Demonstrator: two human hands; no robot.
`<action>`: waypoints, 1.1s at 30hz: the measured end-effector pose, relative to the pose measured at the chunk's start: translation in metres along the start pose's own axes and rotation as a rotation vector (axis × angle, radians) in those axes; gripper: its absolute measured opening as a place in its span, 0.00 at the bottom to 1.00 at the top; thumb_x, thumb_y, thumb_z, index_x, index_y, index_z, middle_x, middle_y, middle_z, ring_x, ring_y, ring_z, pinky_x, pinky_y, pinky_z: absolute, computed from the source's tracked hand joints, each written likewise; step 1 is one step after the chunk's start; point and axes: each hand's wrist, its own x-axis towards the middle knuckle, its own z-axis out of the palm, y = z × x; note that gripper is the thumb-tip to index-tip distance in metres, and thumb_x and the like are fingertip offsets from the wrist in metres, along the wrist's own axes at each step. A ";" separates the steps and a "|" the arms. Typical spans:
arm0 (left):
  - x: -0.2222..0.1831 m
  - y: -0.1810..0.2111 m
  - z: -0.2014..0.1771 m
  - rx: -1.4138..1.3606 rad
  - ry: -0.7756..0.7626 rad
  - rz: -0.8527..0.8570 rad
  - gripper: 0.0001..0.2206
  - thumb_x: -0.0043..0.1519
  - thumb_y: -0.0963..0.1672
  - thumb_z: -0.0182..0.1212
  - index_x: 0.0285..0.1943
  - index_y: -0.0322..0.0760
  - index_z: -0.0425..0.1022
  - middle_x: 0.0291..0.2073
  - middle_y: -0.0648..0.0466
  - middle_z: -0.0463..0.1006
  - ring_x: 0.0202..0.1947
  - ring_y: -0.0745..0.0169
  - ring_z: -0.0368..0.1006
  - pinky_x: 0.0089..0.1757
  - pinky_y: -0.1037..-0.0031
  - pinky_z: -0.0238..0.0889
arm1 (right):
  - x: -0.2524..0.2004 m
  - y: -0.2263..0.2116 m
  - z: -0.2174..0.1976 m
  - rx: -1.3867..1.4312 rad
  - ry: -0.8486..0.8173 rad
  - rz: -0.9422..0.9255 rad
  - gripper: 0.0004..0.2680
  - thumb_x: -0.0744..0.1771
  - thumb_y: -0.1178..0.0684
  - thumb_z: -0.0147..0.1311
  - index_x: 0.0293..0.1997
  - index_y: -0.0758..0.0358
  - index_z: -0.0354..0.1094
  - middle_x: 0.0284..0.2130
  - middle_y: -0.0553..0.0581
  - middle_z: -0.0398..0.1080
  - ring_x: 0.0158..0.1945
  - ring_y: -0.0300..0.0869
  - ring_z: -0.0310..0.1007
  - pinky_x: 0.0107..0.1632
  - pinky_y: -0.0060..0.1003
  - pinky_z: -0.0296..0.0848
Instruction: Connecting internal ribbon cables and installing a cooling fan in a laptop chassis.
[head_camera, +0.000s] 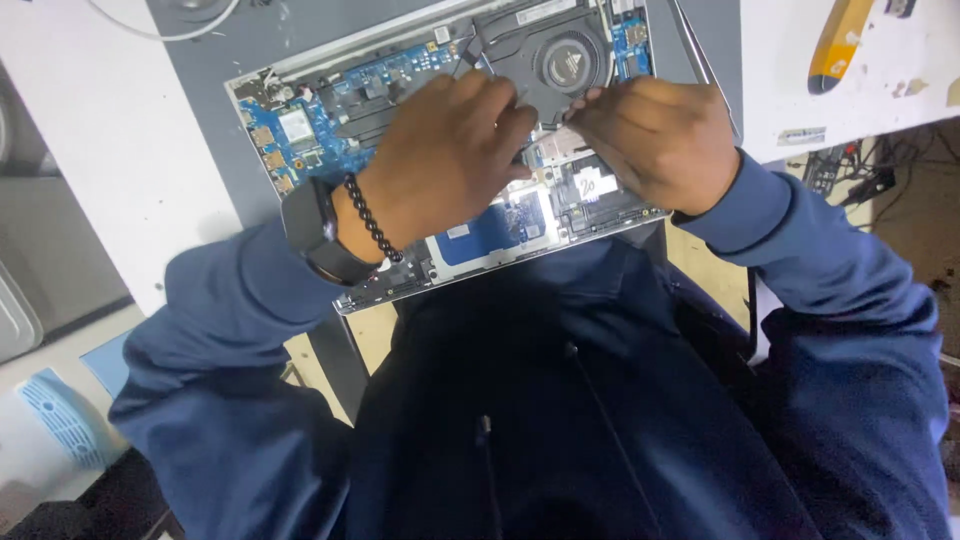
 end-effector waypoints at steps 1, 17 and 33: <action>-0.004 0.001 0.002 0.036 0.020 0.010 0.25 0.58 0.55 0.77 0.52 0.36 0.76 0.41 0.51 0.72 0.38 0.53 0.68 0.34 0.65 0.66 | 0.004 0.003 0.000 0.127 0.059 0.015 0.03 0.73 0.63 0.62 0.50 0.68 0.81 0.36 0.59 0.77 0.39 0.49 0.76 0.40 0.39 0.79; 0.006 0.011 0.014 -0.170 0.194 -0.150 0.06 0.70 0.44 0.62 0.43 0.38 0.73 0.31 0.53 0.73 0.30 0.55 0.68 0.24 0.68 0.61 | 0.002 0.003 0.012 0.353 0.152 0.090 0.03 0.73 0.64 0.60 0.43 0.75 0.77 0.35 0.64 0.74 0.38 0.53 0.70 0.44 0.46 0.74; -0.004 -0.004 0.034 -0.365 0.183 -0.154 0.07 0.69 0.44 0.62 0.40 0.38 0.80 0.31 0.52 0.70 0.31 0.50 0.71 0.24 0.60 0.63 | 0.007 0.001 0.006 0.327 -0.015 0.257 0.08 0.74 0.51 0.63 0.45 0.67 0.79 0.34 0.60 0.69 0.38 0.55 0.64 0.42 0.48 0.63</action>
